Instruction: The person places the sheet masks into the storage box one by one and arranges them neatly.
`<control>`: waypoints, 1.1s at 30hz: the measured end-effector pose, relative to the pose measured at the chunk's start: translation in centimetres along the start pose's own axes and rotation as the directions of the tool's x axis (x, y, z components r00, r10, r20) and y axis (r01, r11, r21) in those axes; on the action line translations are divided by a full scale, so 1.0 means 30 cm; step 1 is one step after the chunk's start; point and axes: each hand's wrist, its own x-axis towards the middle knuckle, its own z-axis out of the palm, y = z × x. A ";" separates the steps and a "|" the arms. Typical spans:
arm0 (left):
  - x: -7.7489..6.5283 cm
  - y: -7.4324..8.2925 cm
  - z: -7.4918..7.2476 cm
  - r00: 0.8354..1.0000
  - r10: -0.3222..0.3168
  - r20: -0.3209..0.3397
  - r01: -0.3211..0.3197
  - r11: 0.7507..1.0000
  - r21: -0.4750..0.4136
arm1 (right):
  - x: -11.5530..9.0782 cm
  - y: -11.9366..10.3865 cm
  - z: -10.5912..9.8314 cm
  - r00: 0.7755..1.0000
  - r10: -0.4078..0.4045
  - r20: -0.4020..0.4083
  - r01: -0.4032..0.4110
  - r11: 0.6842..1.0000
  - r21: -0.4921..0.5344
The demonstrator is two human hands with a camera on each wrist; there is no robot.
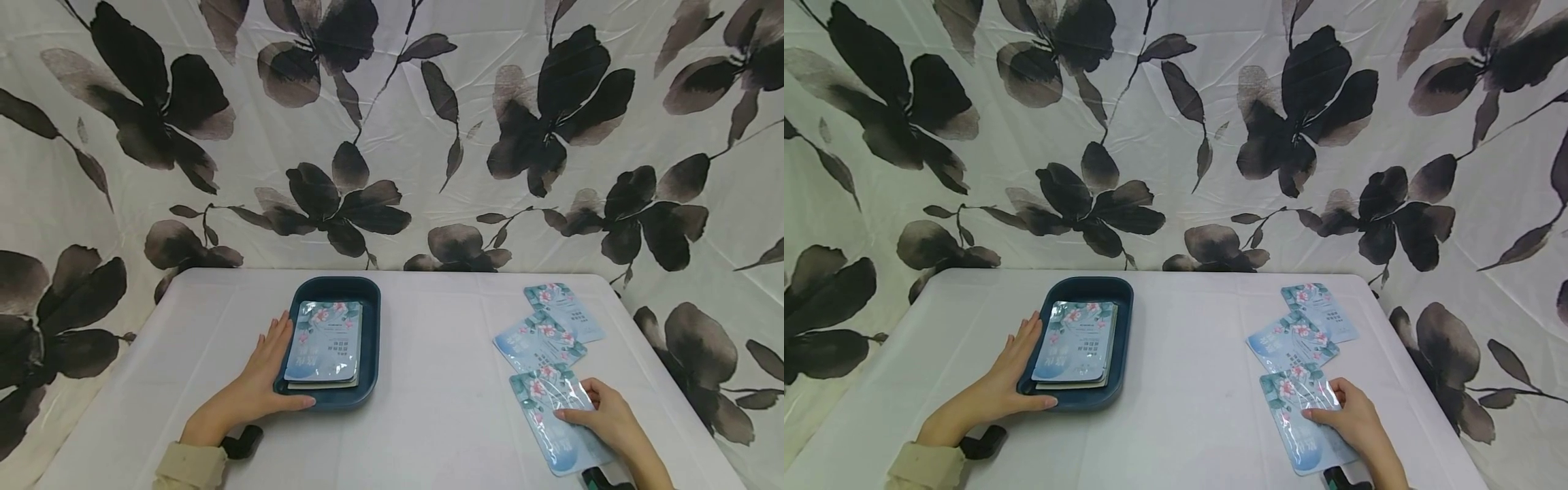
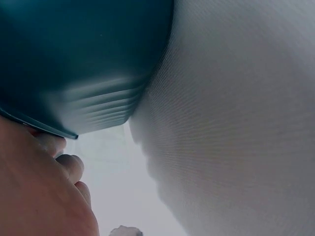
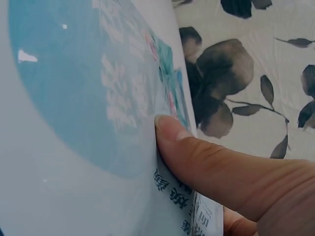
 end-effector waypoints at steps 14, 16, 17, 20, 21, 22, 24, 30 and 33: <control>-0.003 0.014 -0.001 1.000 0.001 0.002 -0.001 1.000 -0.007 | -0.010 0.004 -0.018 0.990 -0.001 0.142 -0.033 0.971 0.236; -0.003 0.014 -0.001 1.000 0.003 0.000 -0.003 1.000 -0.009 | -0.014 -0.001 -0.019 0.983 -0.033 0.179 -0.021 0.957 0.289; -0.002 0.014 -0.002 1.000 0.002 0.000 -0.002 1.000 -0.010 | -0.016 -0.004 -0.019 0.980 -0.045 0.192 -0.017 0.950 0.310; -0.002 0.010 -0.001 1.000 -0.001 -0.001 0.001 1.000 -0.003 | -0.017 -0.019 -0.015 0.970 -0.078 0.229 -0.013 0.928 0.372; -0.002 0.009 -0.001 1.000 -0.003 -0.001 0.003 1.000 -0.001 | -0.015 -0.025 -0.014 0.968 -0.086 0.237 -0.013 0.921 0.389; -0.002 0.007 -0.001 1.000 -0.004 0.000 0.004 1.000 0.001 | -0.013 -0.030 -0.012 0.965 -0.097 0.244 -0.010 0.915 0.404; -0.002 0.007 -0.001 1.000 -0.002 0.000 0.002 1.000 0.000 | -0.008 -0.043 -0.009 0.958 -0.122 0.259 -0.004 0.900 0.437; -0.001 0.008 0.001 1.000 0.002 -0.001 -0.002 1.000 -0.004 | 0.013 -0.089 0.008 0.932 -0.208 0.296 0.029 0.860 0.510; -0.002 0.008 0.000 1.000 -0.006 0.001 0.006 1.000 -0.005 | 0.031 -0.116 0.024 0.923 -0.232 0.305 0.039 0.849 0.528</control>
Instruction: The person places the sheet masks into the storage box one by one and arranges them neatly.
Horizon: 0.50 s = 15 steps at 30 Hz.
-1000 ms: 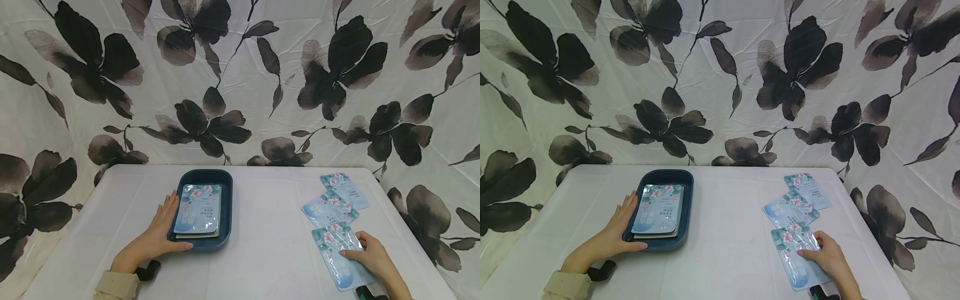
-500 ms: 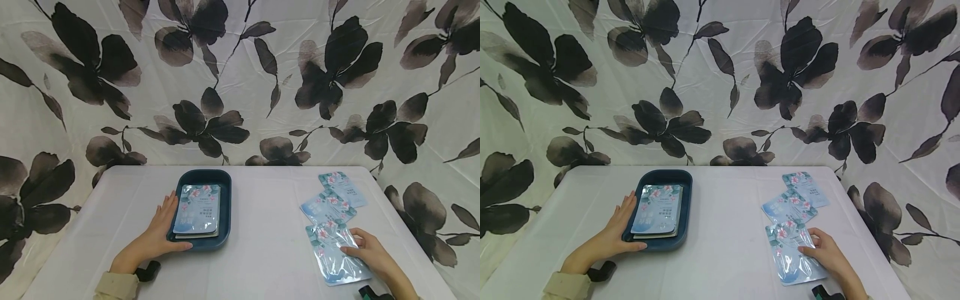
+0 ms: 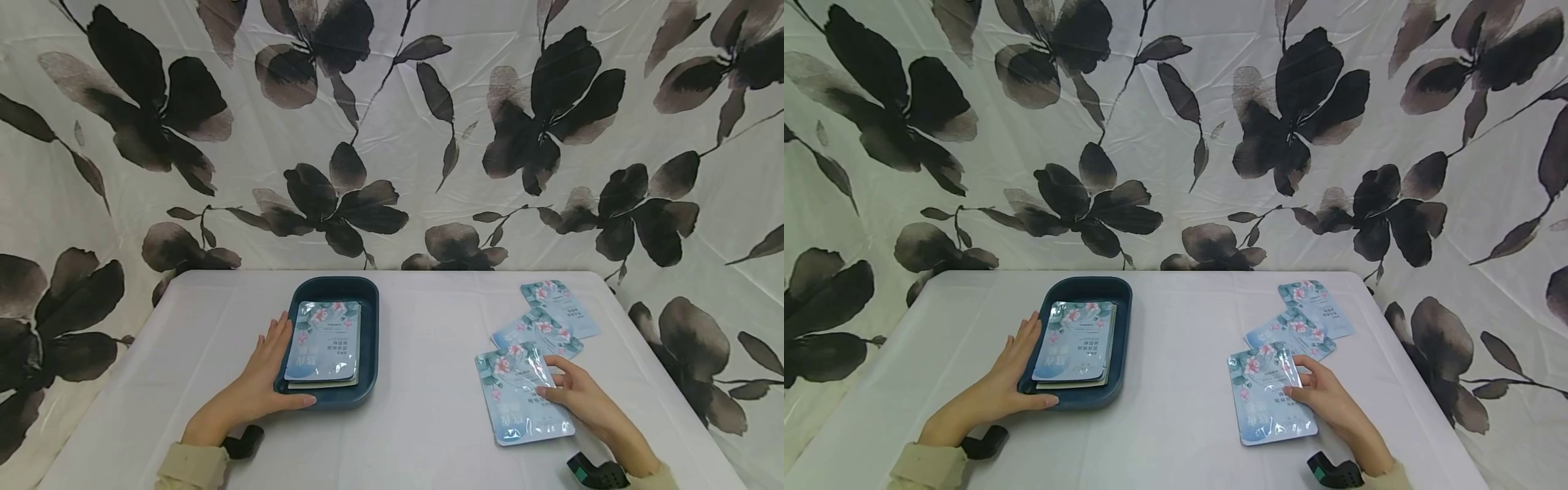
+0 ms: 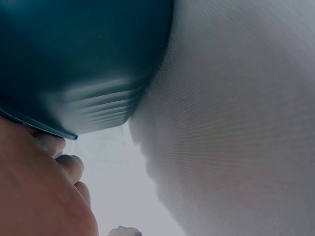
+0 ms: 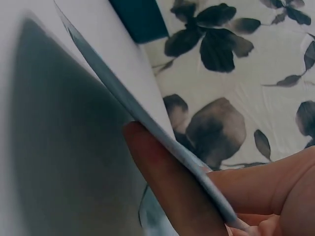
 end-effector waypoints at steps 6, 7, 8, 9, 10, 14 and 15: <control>-0.001 -0.001 0.000 1.000 0.002 -0.003 -0.002 1.000 -0.003 | 0.060 -0.021 0.039 0.998 -0.048 0.049 0.047 0.999 0.022; -0.001 -0.001 0.000 1.000 0.005 -0.004 -0.005 1.000 -0.002 | 0.069 -0.023 0.045 0.997 -0.054 0.054 0.053 0.998 0.023; 0.000 -0.002 0.001 1.000 0.009 -0.005 -0.009 1.000 -0.001 | 0.078 -0.025 0.052 0.997 -0.058 0.054 0.057 0.998 0.021; 0.000 -0.003 0.001 1.000 0.009 -0.004 -0.009 1.000 0.000 | 0.086 -0.028 0.058 0.996 -0.063 0.056 0.062 0.998 0.019; 0.001 -0.005 0.001 1.000 0.011 -0.004 -0.011 1.000 0.000 | 0.094 -0.029 0.065 0.996 -0.065 0.059 0.064 0.998 0.022; 0.002 -0.009 0.002 1.000 0.002 0.001 -0.002 1.000 0.000 | 0.123 -0.037 0.092 0.995 -0.071 0.066 0.068 0.997 0.044; 0.001 -0.010 0.001 1.000 -0.001 0.002 0.001 1.000 0.000 | 0.130 -0.040 0.100 0.995 -0.071 0.069 0.067 0.996 0.054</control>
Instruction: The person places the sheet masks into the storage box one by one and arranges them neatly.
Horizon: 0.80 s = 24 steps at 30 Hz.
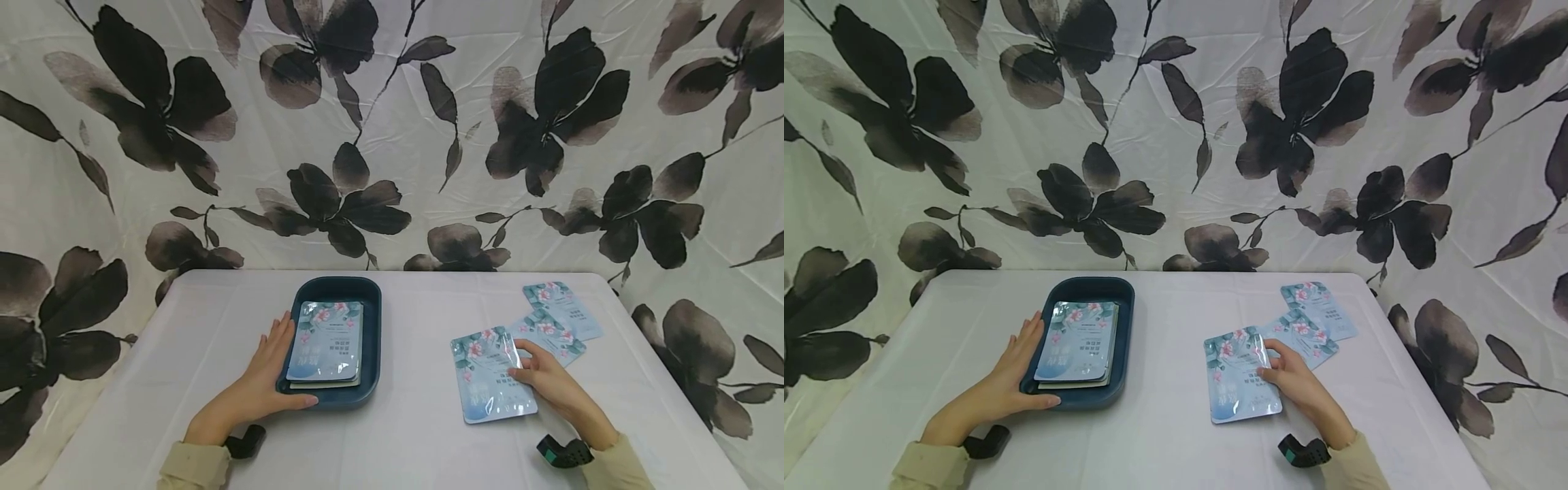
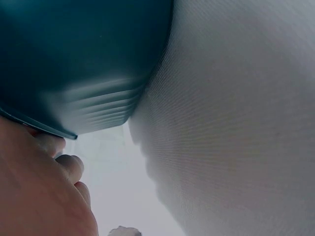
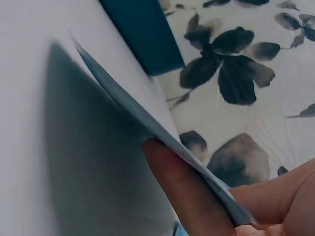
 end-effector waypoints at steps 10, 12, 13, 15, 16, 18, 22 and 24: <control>-0.001 0.004 0.003 1.000 0.006 -0.006 -0.006 1.000 -0.003 | 0.055 -0.021 0.071 0.999 -0.004 0.053 -0.008 0.976 0.217; -0.002 0.005 0.003 1.000 0.007 -0.007 -0.007 1.000 -0.005 | 0.063 -0.026 0.088 0.999 0.007 0.043 -0.017 0.970 0.244; -0.002 0.005 0.003 1.000 0.005 -0.006 -0.005 1.000 -0.004 | 0.068 -0.030 0.096 0.999 0.013 0.035 -0.022 0.967 0.255; -0.001 0.004 0.002 1.000 0.004 -0.005 -0.004 1.000 -0.003 | 0.078 -0.038 0.110 0.999 0.018 0.031 -0.025 0.963 0.268; -0.001 0.004 0.002 1.000 0.005 -0.006 -0.005 1.000 -0.003 | 0.083 -0.044 0.118 0.999 0.020 0.029 -0.027 0.963 0.268; -0.001 0.004 0.001 1.000 0.006 -0.008 -0.006 1.000 -0.003 | 0.093 -0.057 0.134 0.999 0.024 0.025 -0.030 0.962 0.271; -0.001 0.005 0.001 1.000 0.005 -0.005 -0.005 1.000 -0.003 | 0.112 -0.086 0.168 0.999 0.030 0.025 -0.036 0.961 0.275; -0.001 0.006 0.002 1.000 0.001 -0.003 -0.001 1.000 0.000 | 0.121 -0.099 0.186 0.999 0.030 0.031 -0.037 0.959 0.280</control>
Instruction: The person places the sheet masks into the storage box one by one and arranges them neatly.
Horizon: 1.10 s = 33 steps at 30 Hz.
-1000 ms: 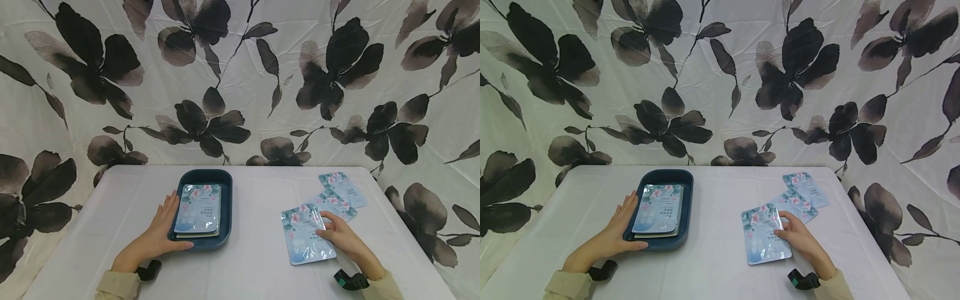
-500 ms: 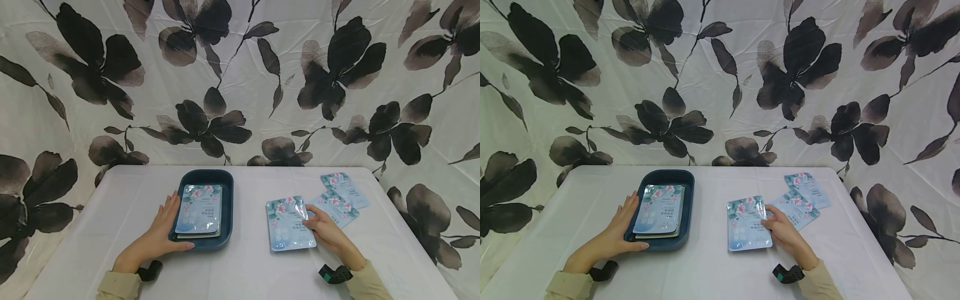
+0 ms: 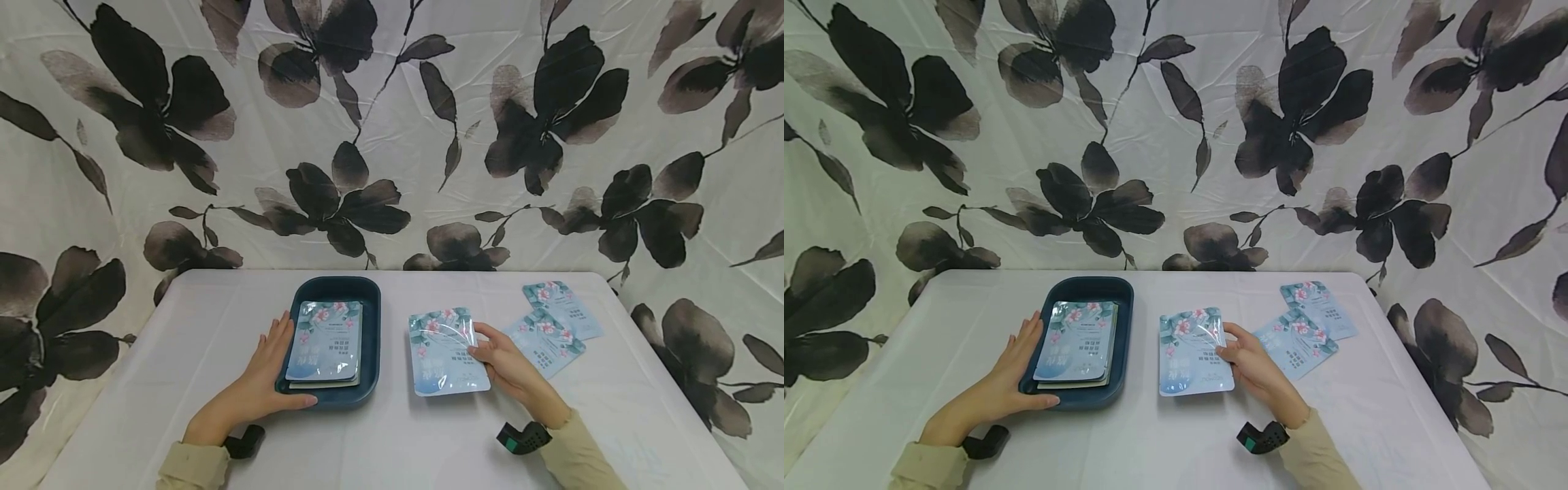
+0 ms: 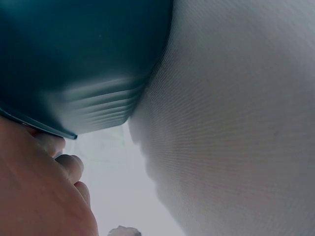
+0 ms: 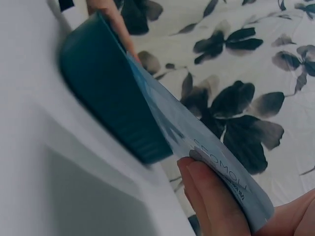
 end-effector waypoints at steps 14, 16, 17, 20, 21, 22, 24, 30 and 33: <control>0.000 0.000 -0.001 1.000 -0.001 0.001 0.001 1.000 -0.006 | 0.082 -0.043 0.144 1.000 -0.017 0.012 0.016 0.997 0.076; 0.000 -0.001 -0.001 1.000 0.000 -0.001 0.000 1.000 -0.005 | 0.093 -0.048 0.166 1.000 -0.015 0.021 0.013 0.995 0.096; 0.000 -0.001 0.000 1.000 0.000 -0.001 0.000 1.000 -0.005 | 0.098 -0.051 0.177 1.000 -0.014 0.024 0.012 0.995 0.103; 0.000 0.000 0.001 1.000 0.002 -0.005 -0.002 1.000 -0.006 | 0.112 -0.060 0.210 0.999 -0.008 0.038 0.003 0.991 0.135; 0.001 0.000 0.001 1.000 0.002 -0.005 -0.002 1.000 -0.007 | 0.117 -0.063 0.220 0.999 -0.007 0.042 0.001 0.989 0.145; 0.001 0.000 0.001 1.000 0.003 -0.005 -0.003 1.000 -0.008 | 0.121 -0.066 0.230 0.999 -0.006 0.045 -0.001 0.988 0.153; 0.001 -0.001 0.002 1.000 0.004 -0.006 -0.004 1.000 -0.007 | 0.132 -0.068 0.249 0.998 -0.011 0.057 0.001 0.985 0.170; 0.003 -0.006 0.005 1.000 0.006 -0.007 -0.006 1.000 -0.002 | 0.165 -0.078 0.305 0.996 -0.012 0.090 -0.005 0.982 0.188; 0.005 -0.008 0.006 1.000 0.011 -0.009 -0.011 1.000 -0.005 | 0.181 -0.084 0.335 0.993 -0.014 0.114 -0.008 0.981 0.193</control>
